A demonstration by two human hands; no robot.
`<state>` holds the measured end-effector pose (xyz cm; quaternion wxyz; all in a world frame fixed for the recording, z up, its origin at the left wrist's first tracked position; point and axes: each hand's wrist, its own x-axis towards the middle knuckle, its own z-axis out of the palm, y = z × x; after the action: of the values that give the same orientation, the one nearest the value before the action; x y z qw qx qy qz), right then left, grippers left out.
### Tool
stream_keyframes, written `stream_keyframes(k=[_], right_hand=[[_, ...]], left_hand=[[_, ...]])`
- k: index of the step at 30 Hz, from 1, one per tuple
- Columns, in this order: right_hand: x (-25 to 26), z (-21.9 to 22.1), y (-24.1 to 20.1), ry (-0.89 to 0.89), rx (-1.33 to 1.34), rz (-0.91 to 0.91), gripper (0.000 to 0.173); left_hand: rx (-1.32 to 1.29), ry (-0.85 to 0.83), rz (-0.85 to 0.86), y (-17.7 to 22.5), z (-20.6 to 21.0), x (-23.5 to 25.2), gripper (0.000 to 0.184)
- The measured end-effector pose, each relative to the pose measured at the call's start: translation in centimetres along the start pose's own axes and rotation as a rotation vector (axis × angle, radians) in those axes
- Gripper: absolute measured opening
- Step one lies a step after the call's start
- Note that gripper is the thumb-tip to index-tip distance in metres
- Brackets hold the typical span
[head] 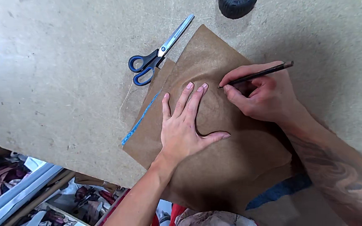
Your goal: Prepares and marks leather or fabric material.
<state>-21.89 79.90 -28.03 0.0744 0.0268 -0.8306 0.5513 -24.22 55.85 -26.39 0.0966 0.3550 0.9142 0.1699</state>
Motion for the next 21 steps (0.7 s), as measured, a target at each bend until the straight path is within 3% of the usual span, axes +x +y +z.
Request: stream_keyframes(k=[3, 7, 14, 21], right_hand=[[0.1, -0.8, 0.2, -0.086, 0.098, 0.0, 0.013], [0.1, -2.4, 0.8, 0.058, 0.205, 0.01, 0.011], [0.7, -3.1, 1.4, -0.12, 0.117, -0.109, 0.015], [0.3, -3.2, 1.8, -0.127, 0.085, -0.069, 0.009]], left_hand=[[0.001, 0.011, 0.011, 0.0, 0.0, 0.0, 0.122], [0.008, 0.022, 0.007, 0.0, 0.2, 0.0, 0.123], [0.003, 0.02, 0.004, 0.0, 0.2, 0.0, 0.122], [0.016, 0.01, 0.002, 0.1, 0.2, 0.0, 0.123]])
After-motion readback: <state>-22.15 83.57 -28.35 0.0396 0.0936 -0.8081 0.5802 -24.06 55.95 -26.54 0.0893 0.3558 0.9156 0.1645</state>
